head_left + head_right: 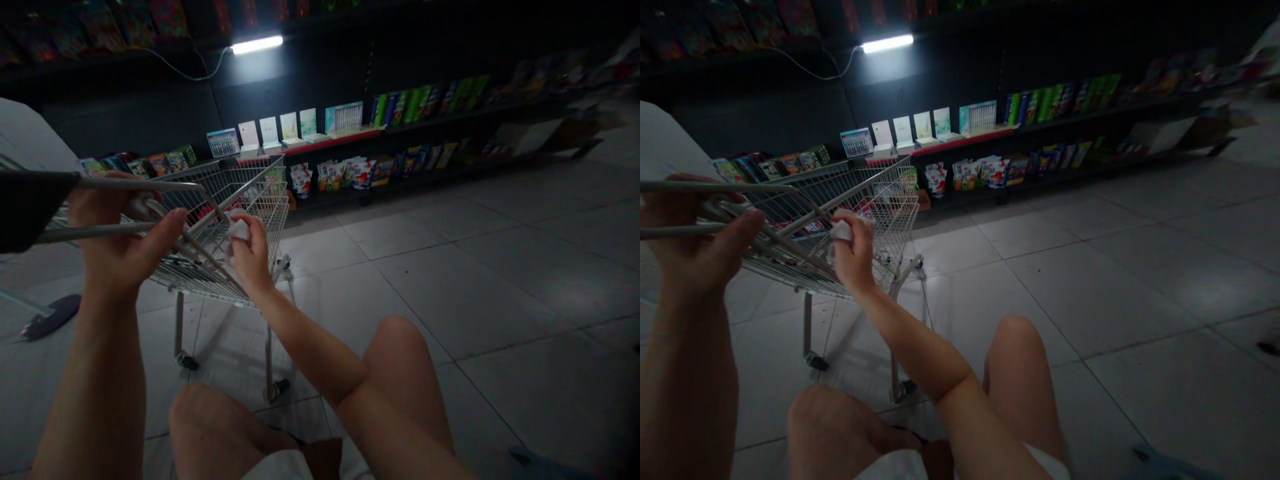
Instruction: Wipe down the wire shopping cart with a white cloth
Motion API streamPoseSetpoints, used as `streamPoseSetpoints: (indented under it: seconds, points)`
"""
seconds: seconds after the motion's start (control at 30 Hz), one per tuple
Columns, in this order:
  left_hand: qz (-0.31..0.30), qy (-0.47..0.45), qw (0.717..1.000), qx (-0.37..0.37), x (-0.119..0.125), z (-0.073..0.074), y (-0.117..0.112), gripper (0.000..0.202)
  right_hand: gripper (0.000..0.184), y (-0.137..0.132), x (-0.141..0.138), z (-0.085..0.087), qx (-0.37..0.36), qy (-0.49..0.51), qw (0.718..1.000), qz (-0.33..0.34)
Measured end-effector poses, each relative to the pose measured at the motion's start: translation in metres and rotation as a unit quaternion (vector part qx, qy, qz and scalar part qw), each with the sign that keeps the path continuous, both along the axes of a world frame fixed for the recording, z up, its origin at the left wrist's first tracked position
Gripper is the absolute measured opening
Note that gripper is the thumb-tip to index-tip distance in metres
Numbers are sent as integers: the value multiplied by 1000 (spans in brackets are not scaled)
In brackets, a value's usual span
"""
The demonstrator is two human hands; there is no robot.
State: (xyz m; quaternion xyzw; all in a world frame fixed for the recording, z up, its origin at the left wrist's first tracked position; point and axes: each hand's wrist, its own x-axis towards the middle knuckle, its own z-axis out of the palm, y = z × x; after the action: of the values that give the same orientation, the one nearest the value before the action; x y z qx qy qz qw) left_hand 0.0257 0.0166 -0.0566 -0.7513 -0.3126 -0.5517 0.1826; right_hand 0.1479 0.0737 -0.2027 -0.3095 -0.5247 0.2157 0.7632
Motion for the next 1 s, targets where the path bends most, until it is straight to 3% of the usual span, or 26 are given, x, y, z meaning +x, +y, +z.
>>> streamPoseSetpoints:
  seconds: [0.07,0.1,0.17,0.23,0.37,0.43,0.47,0.53,0.63,0.7,0.77,0.83,1.0]
  points:
    - [17,61,998,28,3,1,-3,30,33,-18,-1,40,83,-40,996,-2]
    - [18,77,996,36,4,2,-4,27,32,-25,-1,51,116,-59,991,-5]
    - [9,79,996,33,7,3,-8,22,28,-34,-2,50,162,-84,983,-15]
    - [2,72,997,26,8,3,-11,18,22,-36,-4,15,169,-108,979,-27]
    - [-22,45,998,37,7,3,-14,23,25,-28,3,-96,50,-171,984,-4]
    - [-36,37,998,36,7,3,-16,24,28,-18,17,-124,-48,-194,979,26]
    - [-41,37,998,35,7,3,-17,22,29,-13,25,-124,-86,-192,977,27]
    - [-50,45,997,38,7,3,-18,20,33,-1,41,-93,-100,-168,981,-9]
    - [-64,46,996,50,7,3,-19,19,39,17,53,-4,47,-161,984,-66]
    - [-62,41,996,49,5,2,-18,19,39,31,55,51,122,-256,959,8]
    - [-49,37,997,42,2,1,-16,20,38,50,57,84,147,-349,920,104]
    - [-49,37,998,35,-1,0,-14,23,35,71,62,97,122,-394,897,160]
    - [-65,36,996,54,-9,-2,-9,23,33,99,71,92,52,-387,902,185]
